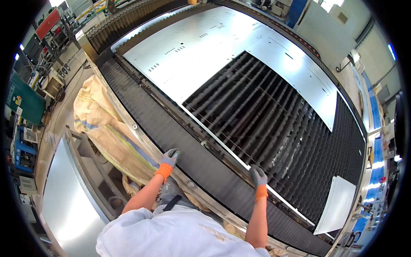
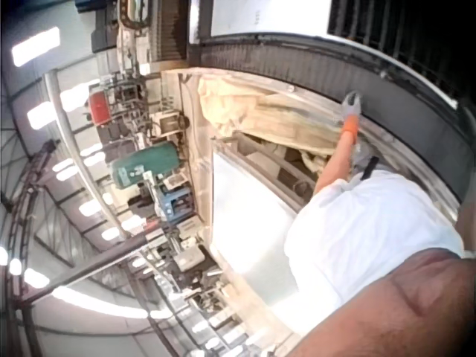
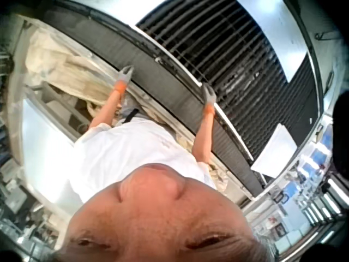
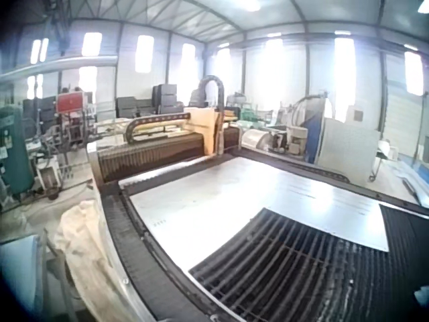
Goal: The person removes perforated metal panels from a large industrial machine bed and places them onto a nearby cart. They repeat this process for several panels, moving them one at a time from the machine to the cart.
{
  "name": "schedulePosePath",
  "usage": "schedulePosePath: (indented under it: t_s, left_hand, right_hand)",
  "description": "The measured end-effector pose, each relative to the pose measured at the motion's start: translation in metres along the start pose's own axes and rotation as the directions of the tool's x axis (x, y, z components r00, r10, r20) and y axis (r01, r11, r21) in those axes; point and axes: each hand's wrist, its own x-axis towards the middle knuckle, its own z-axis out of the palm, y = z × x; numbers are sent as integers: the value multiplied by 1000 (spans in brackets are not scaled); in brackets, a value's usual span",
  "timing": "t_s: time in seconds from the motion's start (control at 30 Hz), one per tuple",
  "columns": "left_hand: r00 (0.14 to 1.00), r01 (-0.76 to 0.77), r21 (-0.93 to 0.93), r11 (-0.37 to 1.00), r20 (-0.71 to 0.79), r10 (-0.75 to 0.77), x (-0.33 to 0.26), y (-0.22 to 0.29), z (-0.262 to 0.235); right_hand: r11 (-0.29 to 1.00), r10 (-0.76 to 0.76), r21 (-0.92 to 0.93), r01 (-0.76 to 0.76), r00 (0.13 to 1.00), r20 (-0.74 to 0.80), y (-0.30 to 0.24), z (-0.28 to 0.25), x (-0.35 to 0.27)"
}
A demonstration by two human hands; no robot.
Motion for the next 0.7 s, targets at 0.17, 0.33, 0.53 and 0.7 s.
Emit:
schedulePosePath:
  t_s: [0.17, 0.33, 0.53, 0.7]
  left_hand:
    - [982, -170, 147, 974, -60, 180, 92, 59, -96]
    - [999, 34, -173, 984, -30, -39, 138, 79, -208]
    - [985, 47, -280, 959, -146, -91, 157, 54, -294]
    - [991, 74, -344, 936, -83, -109, 173, 48, -296]
  right_hand:
    - [996, -42, -64, 60, 968, 247, -81, 294, 113]
    - [981, 178, -90, -171, 981, 76, -106, 454, 245]
    - [462, 177, -871, -165, 980, -92, -161, 536, 282]
    - [587, 318, -746, -313, 937, -143, -165, 566, 295]
